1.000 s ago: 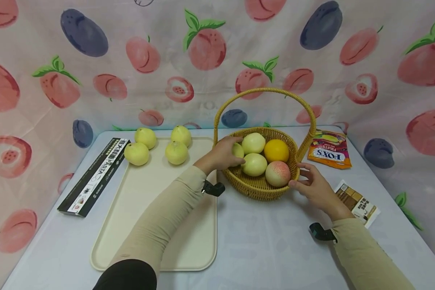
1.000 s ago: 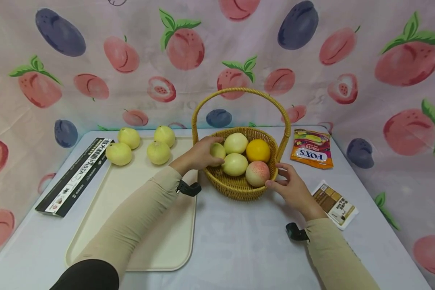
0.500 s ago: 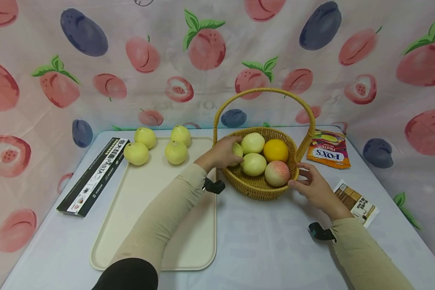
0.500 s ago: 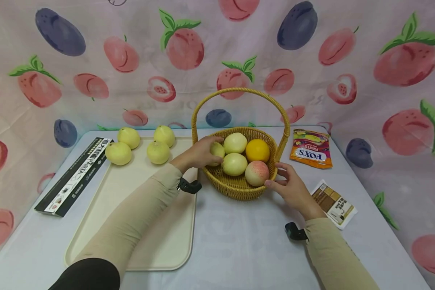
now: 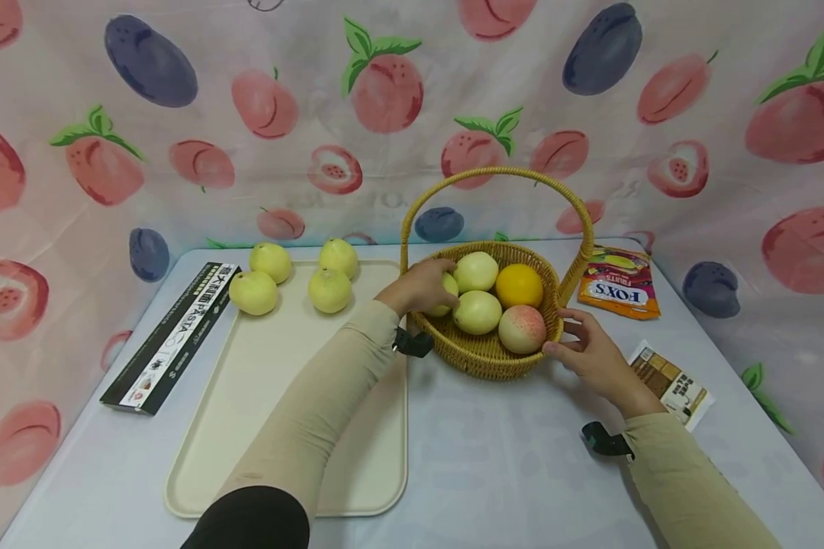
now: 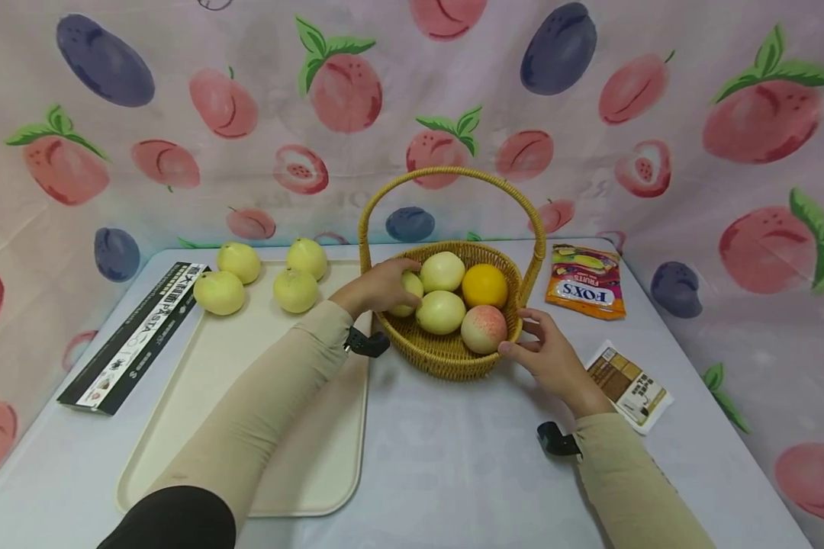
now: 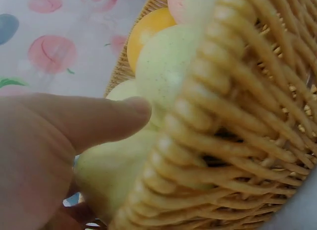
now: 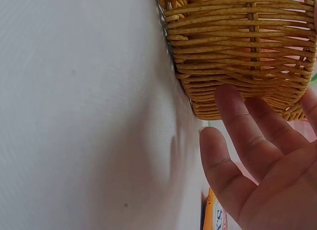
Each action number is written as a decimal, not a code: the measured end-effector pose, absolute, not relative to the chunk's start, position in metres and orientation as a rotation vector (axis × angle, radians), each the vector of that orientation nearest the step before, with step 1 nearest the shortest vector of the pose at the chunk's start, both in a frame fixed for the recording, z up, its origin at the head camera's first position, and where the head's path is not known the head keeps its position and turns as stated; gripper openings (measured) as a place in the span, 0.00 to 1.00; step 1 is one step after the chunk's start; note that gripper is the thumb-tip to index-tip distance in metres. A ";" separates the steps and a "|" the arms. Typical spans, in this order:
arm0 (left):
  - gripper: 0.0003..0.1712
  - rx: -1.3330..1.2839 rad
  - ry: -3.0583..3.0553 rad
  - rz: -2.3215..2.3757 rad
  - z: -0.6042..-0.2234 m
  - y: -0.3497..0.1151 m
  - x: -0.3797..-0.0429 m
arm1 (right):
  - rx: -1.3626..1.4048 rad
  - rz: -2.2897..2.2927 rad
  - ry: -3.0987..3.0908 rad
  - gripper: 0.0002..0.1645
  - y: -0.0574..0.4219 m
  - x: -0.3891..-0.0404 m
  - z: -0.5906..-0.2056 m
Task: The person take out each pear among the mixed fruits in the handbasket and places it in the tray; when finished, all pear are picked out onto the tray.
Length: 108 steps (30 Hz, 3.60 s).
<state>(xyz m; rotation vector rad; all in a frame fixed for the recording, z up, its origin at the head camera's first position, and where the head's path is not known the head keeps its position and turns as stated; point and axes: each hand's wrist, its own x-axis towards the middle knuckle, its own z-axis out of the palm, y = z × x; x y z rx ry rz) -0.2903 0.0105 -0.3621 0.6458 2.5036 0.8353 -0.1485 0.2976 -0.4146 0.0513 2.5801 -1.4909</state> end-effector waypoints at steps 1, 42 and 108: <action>0.42 0.638 2.499 0.841 -0.362 0.010 -0.291 | 0.053 -1.489 2.583 0.50 0.298 -0.149 -0.415; 0.30 0.878 2.603 0.773 -0.318 0.002 -0.258 | 0.066 -1.481 2.578 0.53 0.297 -0.147 -0.413; 0.36 0.476 2.754 1.099 -0.384 -0.191 -0.221 | 0.009 -1.480 2.602 0.51 0.294 -0.149 -0.416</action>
